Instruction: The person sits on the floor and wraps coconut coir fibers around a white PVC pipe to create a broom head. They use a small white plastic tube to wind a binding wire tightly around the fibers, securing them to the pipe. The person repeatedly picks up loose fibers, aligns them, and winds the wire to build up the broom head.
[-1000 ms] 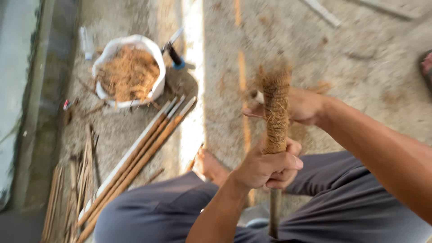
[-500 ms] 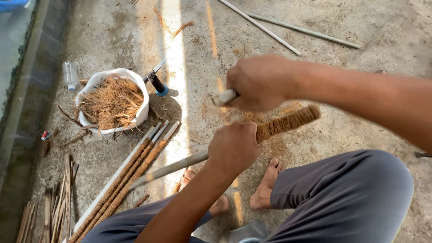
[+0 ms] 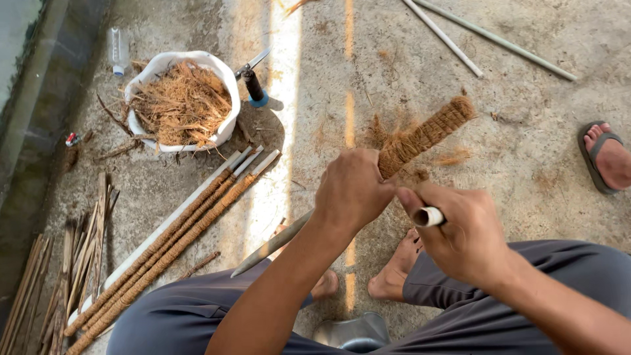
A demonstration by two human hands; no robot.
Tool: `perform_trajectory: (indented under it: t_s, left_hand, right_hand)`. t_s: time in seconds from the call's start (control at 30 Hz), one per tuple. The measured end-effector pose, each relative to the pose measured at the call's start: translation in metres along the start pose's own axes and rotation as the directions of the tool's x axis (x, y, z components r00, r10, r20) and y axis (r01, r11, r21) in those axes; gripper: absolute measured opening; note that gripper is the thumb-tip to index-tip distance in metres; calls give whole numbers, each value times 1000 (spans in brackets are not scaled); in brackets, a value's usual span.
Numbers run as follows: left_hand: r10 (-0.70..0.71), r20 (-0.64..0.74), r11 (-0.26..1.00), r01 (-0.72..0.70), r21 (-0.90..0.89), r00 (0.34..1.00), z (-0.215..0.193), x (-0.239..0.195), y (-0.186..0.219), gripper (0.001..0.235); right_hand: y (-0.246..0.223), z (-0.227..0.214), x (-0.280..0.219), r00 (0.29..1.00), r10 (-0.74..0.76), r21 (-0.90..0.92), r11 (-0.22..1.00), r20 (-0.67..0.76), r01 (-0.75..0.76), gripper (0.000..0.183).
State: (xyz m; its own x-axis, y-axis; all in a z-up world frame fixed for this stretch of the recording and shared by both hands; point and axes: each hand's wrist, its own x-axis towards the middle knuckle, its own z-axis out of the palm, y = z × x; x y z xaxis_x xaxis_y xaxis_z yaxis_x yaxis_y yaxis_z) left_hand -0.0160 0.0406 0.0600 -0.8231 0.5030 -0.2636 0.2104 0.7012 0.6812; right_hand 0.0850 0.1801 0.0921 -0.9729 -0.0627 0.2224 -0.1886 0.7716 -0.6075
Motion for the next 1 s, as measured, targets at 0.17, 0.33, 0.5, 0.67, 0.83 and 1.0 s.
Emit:
perform_trajectory:
  t_s: [0.17, 0.33, 0.5, 0.67, 0.83, 1.0]
  left_hand:
    - [23, 27, 980, -17, -198, 999, 8, 2, -8, 26]
    - [61, -20, 971, -64, -230, 998, 10, 8, -22, 32]
    - [182, 9, 919, -167, -358, 983, 14, 2, -24, 27]
    - [275, 258, 798, -70, -599, 926, 10, -11, -17, 20]
    - [360, 392, 899, -202, -390, 846, 25, -24, -8, 35]
    - [478, 260, 878, -467, -107, 839, 51, -31, -3, 60]
  right_hand:
    - [22, 26, -31, 986, 53, 54, 998, -156, -45, 52]
    - [42, 40, -47, 938, 339, 517, 816, -66, -258, 55]
    - [76, 44, -39, 895, 399, 925, 224, 200, -306, 51]
    - [105, 48, -32, 796, 432, 853, 106, 424, -511, 37]
    - [128, 45, 6, 784, 237, 751, 229, 574, -619, 41]
    - [108, 8, 60, 644, 375, 113, 803, 666, -585, 50]
